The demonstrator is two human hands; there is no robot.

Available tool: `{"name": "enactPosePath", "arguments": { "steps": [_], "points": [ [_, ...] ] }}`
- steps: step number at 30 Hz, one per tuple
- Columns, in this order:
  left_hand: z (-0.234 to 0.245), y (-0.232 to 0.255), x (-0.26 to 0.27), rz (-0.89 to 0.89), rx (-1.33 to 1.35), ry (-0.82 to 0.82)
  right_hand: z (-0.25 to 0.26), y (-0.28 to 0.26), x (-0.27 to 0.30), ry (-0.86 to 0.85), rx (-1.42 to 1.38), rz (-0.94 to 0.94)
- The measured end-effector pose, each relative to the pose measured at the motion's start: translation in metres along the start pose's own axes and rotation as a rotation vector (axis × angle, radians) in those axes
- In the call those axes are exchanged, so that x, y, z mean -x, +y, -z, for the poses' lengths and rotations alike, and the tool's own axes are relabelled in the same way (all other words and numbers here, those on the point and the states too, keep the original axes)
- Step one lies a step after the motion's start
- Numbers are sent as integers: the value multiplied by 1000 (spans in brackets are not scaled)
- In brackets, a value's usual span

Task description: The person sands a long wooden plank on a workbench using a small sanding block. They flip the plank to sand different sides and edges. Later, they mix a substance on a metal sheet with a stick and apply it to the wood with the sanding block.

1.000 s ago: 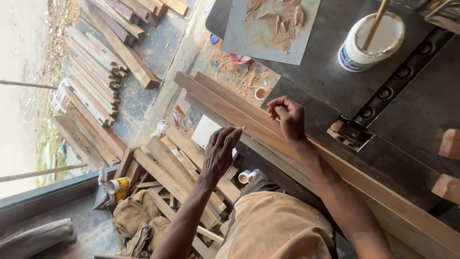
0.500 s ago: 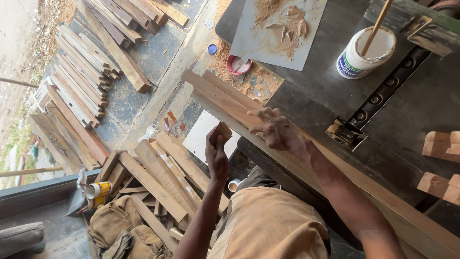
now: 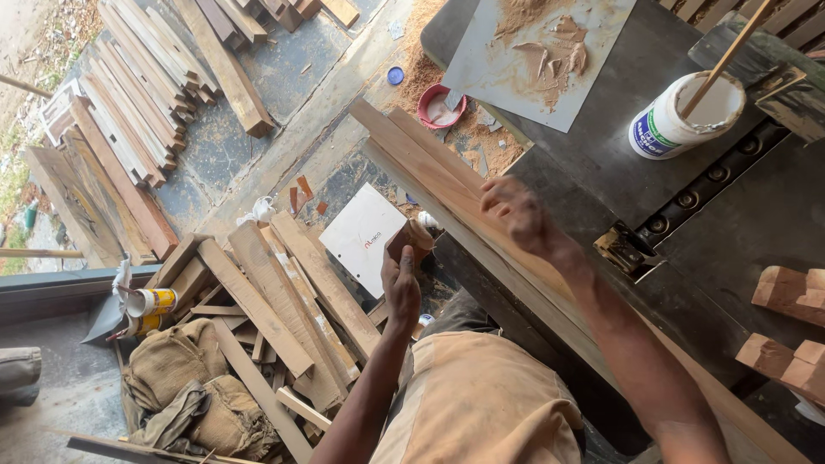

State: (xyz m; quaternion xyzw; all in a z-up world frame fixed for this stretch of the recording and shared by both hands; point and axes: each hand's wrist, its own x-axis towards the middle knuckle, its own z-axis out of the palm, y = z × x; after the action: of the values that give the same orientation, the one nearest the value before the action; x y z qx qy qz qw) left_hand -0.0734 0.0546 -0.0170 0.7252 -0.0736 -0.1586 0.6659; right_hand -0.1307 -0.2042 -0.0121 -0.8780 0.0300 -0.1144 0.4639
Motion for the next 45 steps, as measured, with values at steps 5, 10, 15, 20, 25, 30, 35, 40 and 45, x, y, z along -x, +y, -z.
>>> {"name": "enactPosePath", "arguments": {
  "steps": [5,10,15,20,25,30,35,40,45],
  "points": [
    [-20,18,-2,-69,9,-112,-6,10,4,66,-53,-164],
    [-38,48,-11,-390,-345,-175,-22,25,4,126,316,107],
    [-47,53,-32,-644,-551,-273,-22,16,15,66,351,48],
    [-51,41,-53,-893,-791,-394,-25,15,20,228,273,90],
    [-48,27,-62,-975,-899,-500,-12,18,27,383,45,-52],
    [-43,18,-62,-1075,-1004,-519,-9,15,30,421,-22,-71],
    [-41,17,-58,-1043,-982,-545,-11,19,30,426,-63,-56],
    [-35,31,-55,-1061,-1064,-642,-9,22,33,403,-180,-111],
    [-33,61,-56,-737,-963,-751,-5,22,36,410,-362,-192]
  ]
}}
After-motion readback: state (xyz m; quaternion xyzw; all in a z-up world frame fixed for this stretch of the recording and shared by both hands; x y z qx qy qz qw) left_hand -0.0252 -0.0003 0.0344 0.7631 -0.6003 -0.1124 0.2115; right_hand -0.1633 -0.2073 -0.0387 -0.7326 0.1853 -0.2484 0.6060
